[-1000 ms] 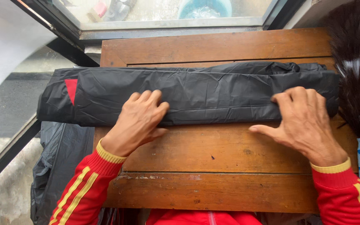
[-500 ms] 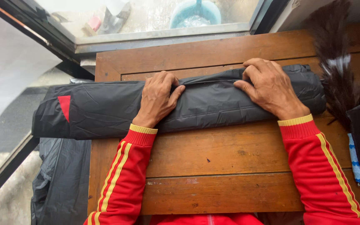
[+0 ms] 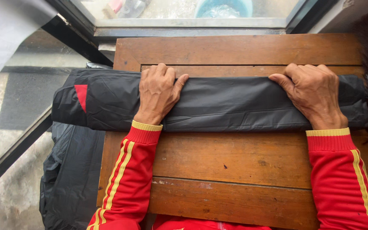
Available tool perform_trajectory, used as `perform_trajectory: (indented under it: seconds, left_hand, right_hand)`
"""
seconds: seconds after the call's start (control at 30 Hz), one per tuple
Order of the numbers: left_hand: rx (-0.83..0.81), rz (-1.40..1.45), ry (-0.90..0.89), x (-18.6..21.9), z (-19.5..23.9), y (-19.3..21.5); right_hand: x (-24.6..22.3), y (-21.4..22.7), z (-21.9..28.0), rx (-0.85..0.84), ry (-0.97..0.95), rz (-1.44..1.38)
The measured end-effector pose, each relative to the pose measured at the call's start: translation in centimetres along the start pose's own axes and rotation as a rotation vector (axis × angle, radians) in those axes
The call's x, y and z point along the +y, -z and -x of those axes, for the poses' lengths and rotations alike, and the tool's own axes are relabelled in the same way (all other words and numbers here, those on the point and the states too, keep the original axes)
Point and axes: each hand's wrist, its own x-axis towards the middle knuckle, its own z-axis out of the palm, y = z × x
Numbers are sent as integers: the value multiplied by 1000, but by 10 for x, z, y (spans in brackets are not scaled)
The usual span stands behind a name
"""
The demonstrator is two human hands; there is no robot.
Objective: The person uses a feather duster to clean the surface of a black tarp laid on a wooden table. They then fold the tarp in half and roll it tightly into a cylindrical shape, using their hands to smooth and secure the roll.
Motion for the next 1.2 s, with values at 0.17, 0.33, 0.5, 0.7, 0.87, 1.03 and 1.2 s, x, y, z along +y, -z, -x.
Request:
perform_trajectory:
  seconds: [0.17,0.33,0.5,0.7,0.87,1.03,1.2]
  left_hand:
    - [-19,-7,63,-25,8,-2]
    - [42,-90,4,-21,8,-6]
    - [-23,-135,62,5,-2,0]
    - [-37,204,-107,74,-13,-2]
    - [-59,247,-37,65,-9,-8]
    - [35,224,-80,57,1,-21]
    - [66,227,-56,59,0,-17]
  right_hand:
    - [8,-5,7,-79,-25,58]
    - [5,-7,7,-70,-43,134]
    - [-3,-7,3,-34,-102,279]
    - [-26,-13,-12,-2,-121,248]
    - [-54,-5,-31,174,-146,-100]
    - [-114,35,-38,182,-58,-354]
    - [-143,28,-27,-79,63,-430]
